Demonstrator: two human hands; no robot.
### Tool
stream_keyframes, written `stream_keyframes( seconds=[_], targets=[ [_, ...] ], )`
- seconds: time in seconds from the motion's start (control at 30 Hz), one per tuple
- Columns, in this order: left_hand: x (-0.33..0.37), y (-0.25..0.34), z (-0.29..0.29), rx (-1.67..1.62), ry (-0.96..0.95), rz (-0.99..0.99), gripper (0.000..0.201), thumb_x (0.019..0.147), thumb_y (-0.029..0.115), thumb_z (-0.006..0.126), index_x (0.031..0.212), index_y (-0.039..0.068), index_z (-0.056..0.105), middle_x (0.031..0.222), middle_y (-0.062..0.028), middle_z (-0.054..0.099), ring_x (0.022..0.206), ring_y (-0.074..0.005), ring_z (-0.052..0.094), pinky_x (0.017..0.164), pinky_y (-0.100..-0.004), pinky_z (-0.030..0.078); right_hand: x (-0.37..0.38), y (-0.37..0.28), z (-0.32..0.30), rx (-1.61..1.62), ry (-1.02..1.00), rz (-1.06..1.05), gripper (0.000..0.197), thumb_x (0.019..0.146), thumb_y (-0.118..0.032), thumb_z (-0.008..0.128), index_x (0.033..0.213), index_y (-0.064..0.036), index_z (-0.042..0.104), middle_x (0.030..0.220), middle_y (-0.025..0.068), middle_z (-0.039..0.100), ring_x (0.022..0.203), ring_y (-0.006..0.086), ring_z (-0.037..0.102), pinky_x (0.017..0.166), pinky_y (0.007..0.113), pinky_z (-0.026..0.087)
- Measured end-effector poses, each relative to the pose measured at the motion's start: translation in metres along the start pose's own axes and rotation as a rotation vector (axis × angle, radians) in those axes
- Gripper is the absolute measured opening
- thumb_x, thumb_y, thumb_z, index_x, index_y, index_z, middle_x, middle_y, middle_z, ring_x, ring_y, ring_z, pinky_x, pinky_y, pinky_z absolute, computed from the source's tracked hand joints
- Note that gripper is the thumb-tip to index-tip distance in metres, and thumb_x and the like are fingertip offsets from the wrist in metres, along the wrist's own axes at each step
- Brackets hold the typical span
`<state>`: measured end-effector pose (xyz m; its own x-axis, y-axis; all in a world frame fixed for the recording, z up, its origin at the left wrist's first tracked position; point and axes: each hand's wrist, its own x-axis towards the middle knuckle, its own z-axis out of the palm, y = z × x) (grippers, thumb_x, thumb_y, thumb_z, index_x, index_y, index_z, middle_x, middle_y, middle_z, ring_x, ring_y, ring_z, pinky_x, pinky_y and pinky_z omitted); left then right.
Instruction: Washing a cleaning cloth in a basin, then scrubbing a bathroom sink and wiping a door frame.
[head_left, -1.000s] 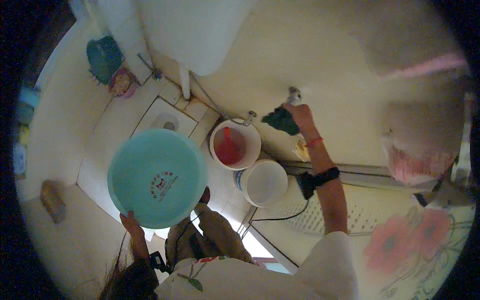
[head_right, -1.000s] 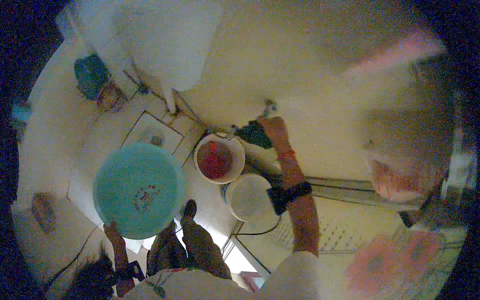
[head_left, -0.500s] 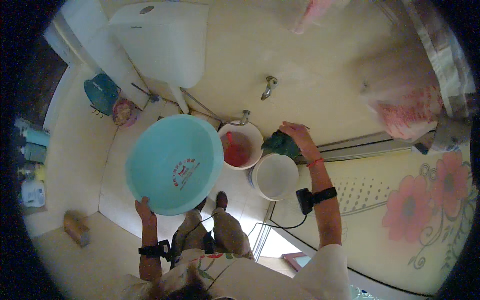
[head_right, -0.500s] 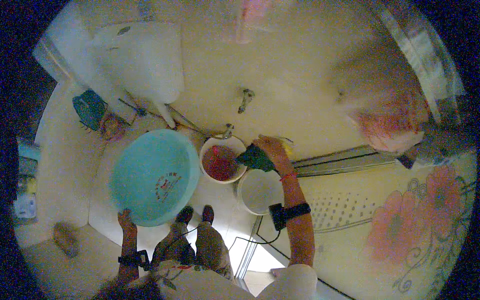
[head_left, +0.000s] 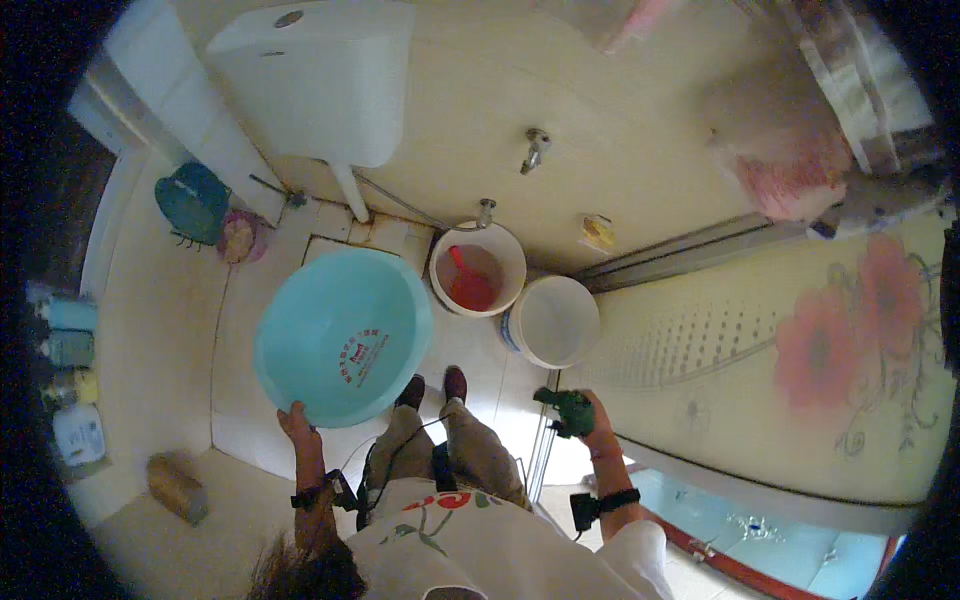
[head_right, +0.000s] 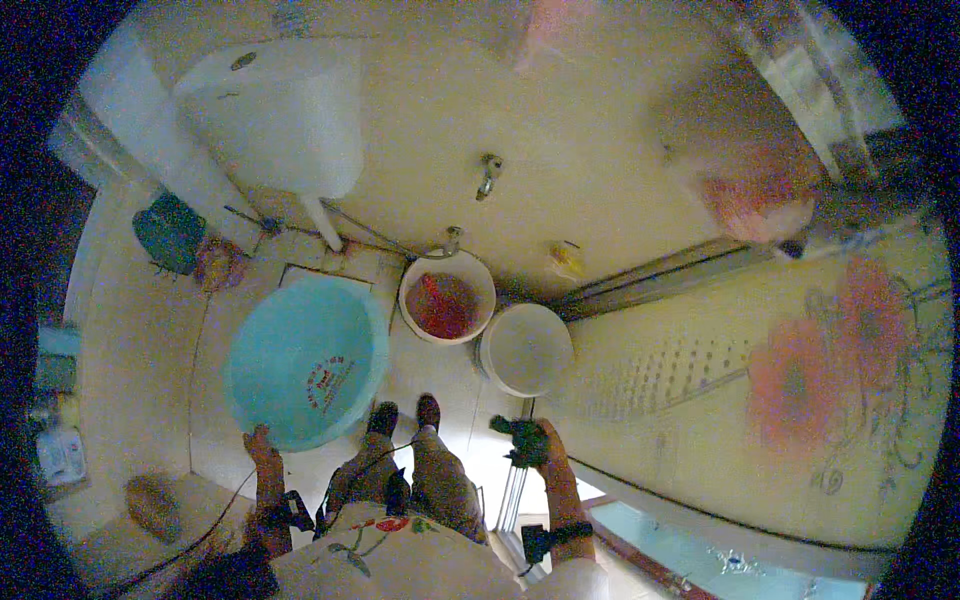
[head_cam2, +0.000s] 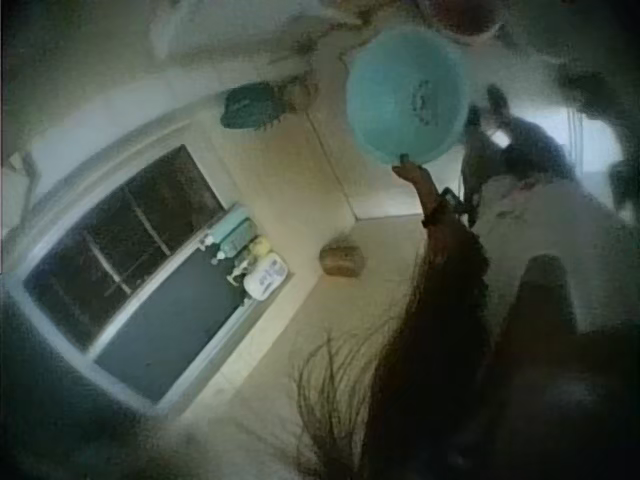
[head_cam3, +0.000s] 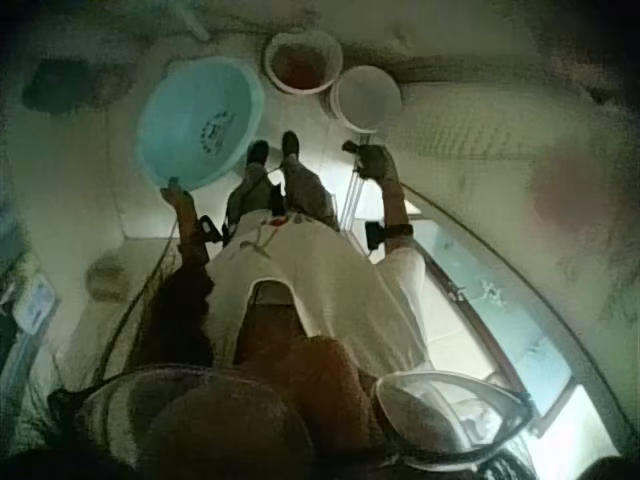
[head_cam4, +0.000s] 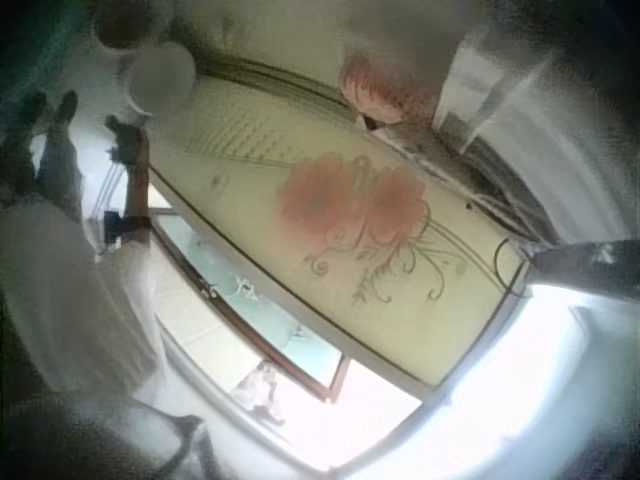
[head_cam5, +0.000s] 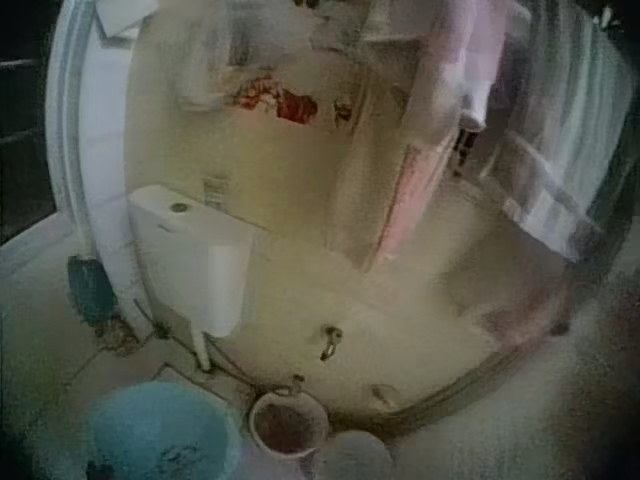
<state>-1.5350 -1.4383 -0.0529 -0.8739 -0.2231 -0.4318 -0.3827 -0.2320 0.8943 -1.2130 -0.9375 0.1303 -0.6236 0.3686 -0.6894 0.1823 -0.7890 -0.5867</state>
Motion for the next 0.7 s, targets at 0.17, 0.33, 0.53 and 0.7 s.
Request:
stream_keyframes(
  seconds=[0.17,0.33,0.53,0.7],
  targets=[
    [0.010,0.002,0.046,0.064,0.099,-0.326,0.052,0.070,0.003,0.061,0.119,0.003,0.043,0.107,-0.0110,0.058,0.090,-0.0231,0.059,0.071,-0.0367,0.052,-0.100,0.065,-0.069,0.355,0.188,-0.131,0.027,0.088,-0.038,0.052,0.090,-0.0121,0.060,0.072,0.0064,0.063,0.057,0.0229,0.062,0.052,0.036,0.055],
    [0.039,0.001,0.041,0.075,-0.045,-0.319,0.047,0.071,0.004,0.062,0.115,0.008,0.047,0.099,-0.0060,0.059,0.082,-0.0183,0.059,0.056,-0.0308,0.048,-0.121,0.062,-0.021,0.384,0.309,-0.074,0.033,0.089,-0.041,0.051,0.080,-0.0102,0.060,0.068,0.0066,0.063,0.055,0.0237,0.062,0.052,0.038,0.055],
    [0.030,-0.001,0.060,0.043,-0.082,-0.310,0.043,0.069,0.005,0.063,0.110,0.010,0.051,0.094,-0.0032,0.058,0.075,-0.0148,0.057,0.048,-0.0276,0.040,-0.028,-0.029,0.062,-0.459,0.298,-0.244,0.032,0.087,-0.032,0.059,0.095,-0.0019,0.066,0.080,0.0081,0.067,0.069,0.0157,0.063,0.065,0.030,0.052],
    [0.010,0.003,0.076,-0.026,0.100,-0.353,0.040,0.069,0.004,0.062,0.108,0.006,0.053,0.099,-0.0055,0.058,0.079,-0.0185,0.059,0.056,-0.0304,0.048,0.104,-0.164,0.153,-1.281,0.272,-0.655,0.066,0.083,-0.039,0.062,0.129,0.0050,0.045,0.090,0.0156,0.068,0.085,0.0268,0.065,0.077,0.038,0.051]
  ],
)
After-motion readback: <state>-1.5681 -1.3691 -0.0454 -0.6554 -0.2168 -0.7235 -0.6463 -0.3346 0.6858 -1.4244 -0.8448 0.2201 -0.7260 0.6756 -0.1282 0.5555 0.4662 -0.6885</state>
